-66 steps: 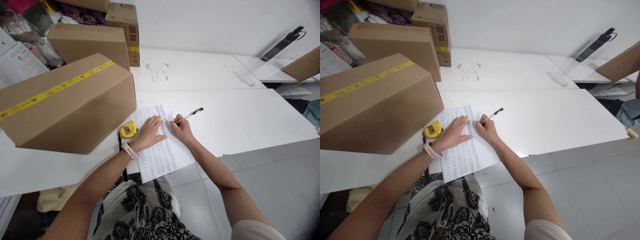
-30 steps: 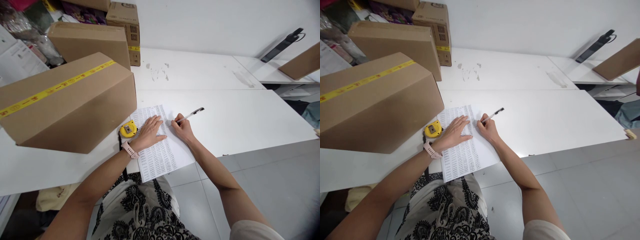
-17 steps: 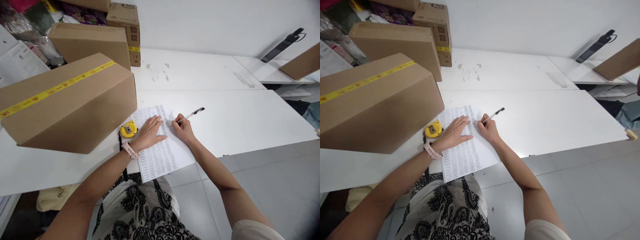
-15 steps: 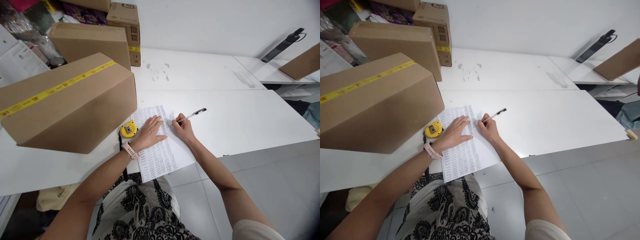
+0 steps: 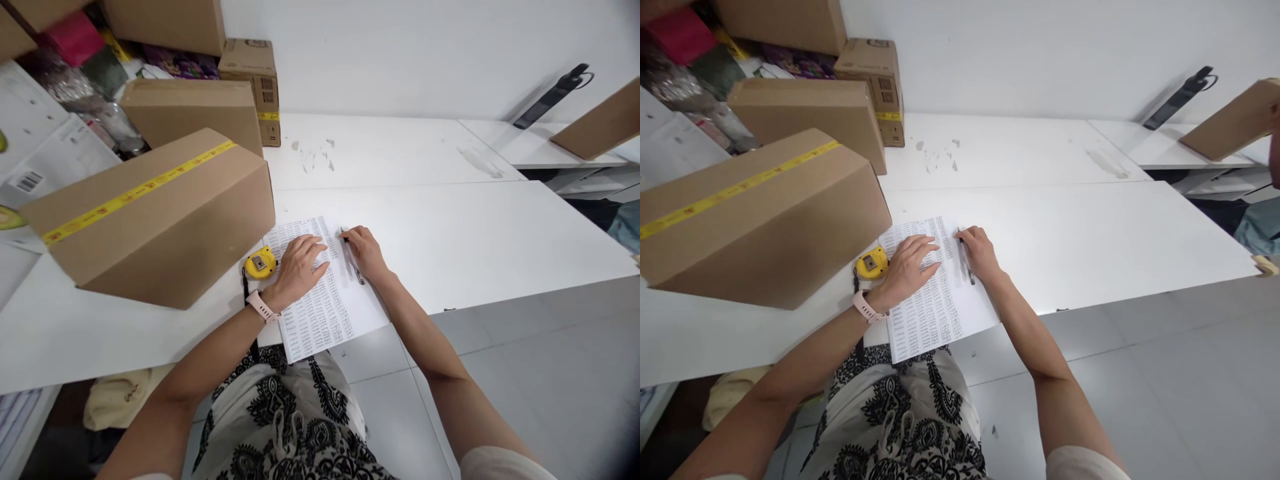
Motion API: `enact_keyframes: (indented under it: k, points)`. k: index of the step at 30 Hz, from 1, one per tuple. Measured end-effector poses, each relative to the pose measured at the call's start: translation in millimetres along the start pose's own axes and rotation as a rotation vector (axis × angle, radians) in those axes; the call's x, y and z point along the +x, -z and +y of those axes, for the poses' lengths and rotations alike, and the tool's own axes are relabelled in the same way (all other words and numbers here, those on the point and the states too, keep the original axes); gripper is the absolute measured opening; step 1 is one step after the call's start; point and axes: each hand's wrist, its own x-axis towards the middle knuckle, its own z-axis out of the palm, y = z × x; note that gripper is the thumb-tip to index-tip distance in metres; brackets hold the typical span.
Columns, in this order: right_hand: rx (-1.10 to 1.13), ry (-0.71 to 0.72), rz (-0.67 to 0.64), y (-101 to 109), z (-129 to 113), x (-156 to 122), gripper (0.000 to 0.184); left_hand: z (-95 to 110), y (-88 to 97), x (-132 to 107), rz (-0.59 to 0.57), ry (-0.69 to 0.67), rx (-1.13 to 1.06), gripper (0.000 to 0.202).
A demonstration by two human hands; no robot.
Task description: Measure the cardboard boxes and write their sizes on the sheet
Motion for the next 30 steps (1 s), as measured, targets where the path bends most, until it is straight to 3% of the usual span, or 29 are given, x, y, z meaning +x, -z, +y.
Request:
enact_keyframes:
  k: [4,8,11,15,19,25,30]
  points:
    - [0.003,-0.012,0.045,-5,4,-1,0.050,3,31.5,-15,0.154,0.095,0.115,0.020]
    - [0.025,-0.077,0.112,-9,10,1,0.048,-9,54.4,-49,0.131,0.339,0.245,0.047]
    - [0.057,-0.128,0.128,-11,14,3,0.044,-21,56.2,-66,0.075,0.441,0.227,0.067]
    - [0.126,-0.232,0.153,-8,12,5,0.040,-27,52.4,-67,0.066,0.532,0.144,0.064]
    - [0.186,-0.230,0.204,6,-25,5,0.032,-9,62.3,-65,0.142,0.566,-0.050,0.069]
    - [0.654,-0.021,-0.323,25,-125,-1,0.043,34,93.6,-85,0.090,0.436,-0.366,0.087]
    - [0.797,-0.009,-0.491,23,-160,-2,0.044,45,116.5,-111,0.056,0.461,-0.356,0.091]
